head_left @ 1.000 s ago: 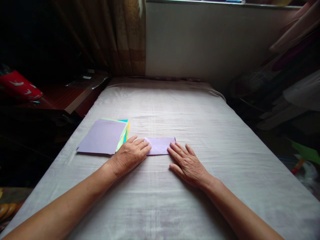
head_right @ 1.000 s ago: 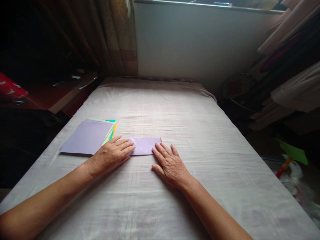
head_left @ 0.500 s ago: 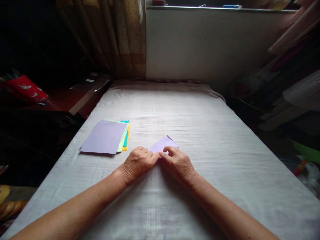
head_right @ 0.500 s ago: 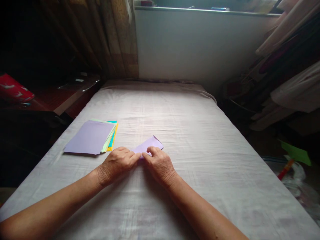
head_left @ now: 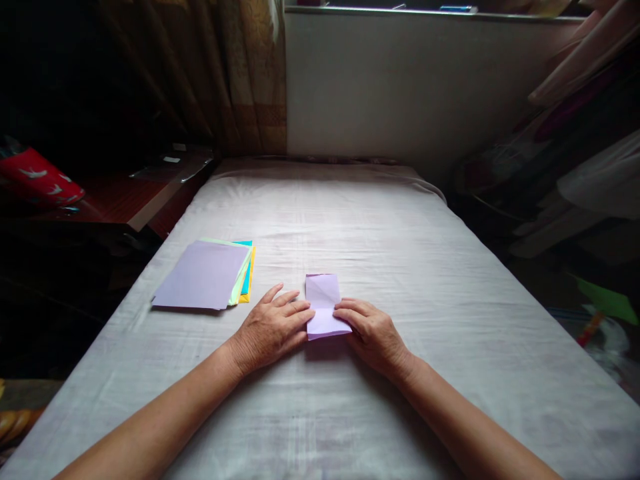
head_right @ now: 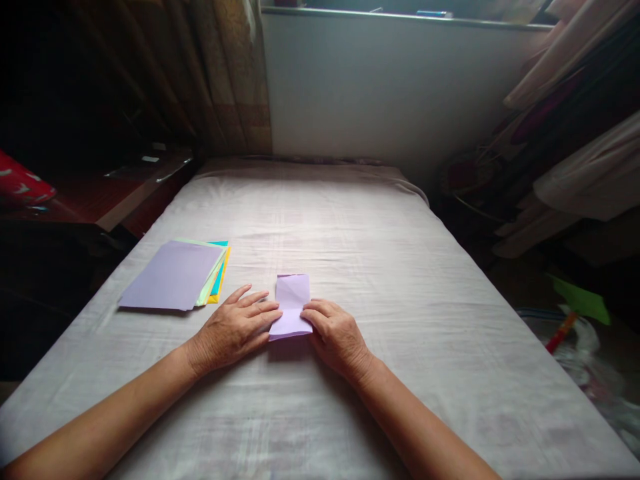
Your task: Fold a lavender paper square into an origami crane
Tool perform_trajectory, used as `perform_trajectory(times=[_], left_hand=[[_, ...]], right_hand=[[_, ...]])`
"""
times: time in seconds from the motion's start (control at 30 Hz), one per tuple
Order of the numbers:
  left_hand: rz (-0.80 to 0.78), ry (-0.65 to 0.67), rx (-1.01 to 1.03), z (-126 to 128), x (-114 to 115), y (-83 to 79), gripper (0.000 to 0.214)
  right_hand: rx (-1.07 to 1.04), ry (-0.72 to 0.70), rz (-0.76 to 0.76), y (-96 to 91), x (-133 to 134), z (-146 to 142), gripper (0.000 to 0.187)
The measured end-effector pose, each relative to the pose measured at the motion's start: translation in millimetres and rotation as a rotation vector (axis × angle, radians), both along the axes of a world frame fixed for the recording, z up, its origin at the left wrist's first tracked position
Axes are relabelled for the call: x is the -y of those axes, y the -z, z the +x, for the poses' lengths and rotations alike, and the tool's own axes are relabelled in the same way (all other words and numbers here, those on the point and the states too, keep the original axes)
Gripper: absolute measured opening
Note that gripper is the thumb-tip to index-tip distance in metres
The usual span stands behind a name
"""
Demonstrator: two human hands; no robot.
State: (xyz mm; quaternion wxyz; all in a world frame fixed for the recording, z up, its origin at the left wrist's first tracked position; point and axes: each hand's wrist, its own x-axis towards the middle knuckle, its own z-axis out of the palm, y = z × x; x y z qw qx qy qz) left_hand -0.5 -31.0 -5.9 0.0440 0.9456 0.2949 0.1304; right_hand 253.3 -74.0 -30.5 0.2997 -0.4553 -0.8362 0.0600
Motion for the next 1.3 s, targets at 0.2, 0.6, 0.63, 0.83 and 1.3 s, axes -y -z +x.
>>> perform_trajectory(times=[0.2, 0.6, 0.63, 0.83, 1.3], left_hand=[[-0.013, -0.075, 0.099, 14, 2, 0.5, 0.02], [-0.101, -0.446, 0.274, 36, -11, 6.9, 0.023], [-0.068, -0.462, 0.307, 37, -10, 8.2, 0.032], [0.112, -0.178, 0.215, 41, 8, 10.4, 0.04], [-0.025, -0.1, -0.025, 50, 15, 23.6, 0.069]], right_hand=[[0.014, 0.093, -0.087, -7.7, -6, 3, 0.023], [0.098, 0.372, -0.173, -17.6, -23, -13, 0.026], [0.12, 0.394, -0.182, -18.7, -24, -14, 0.026], [0.201, 0.452, -0.205, -19.5, -28, -16, 0.024], [0.205, 0.477, -0.198, -17.8, -32, -16, 0.025]])
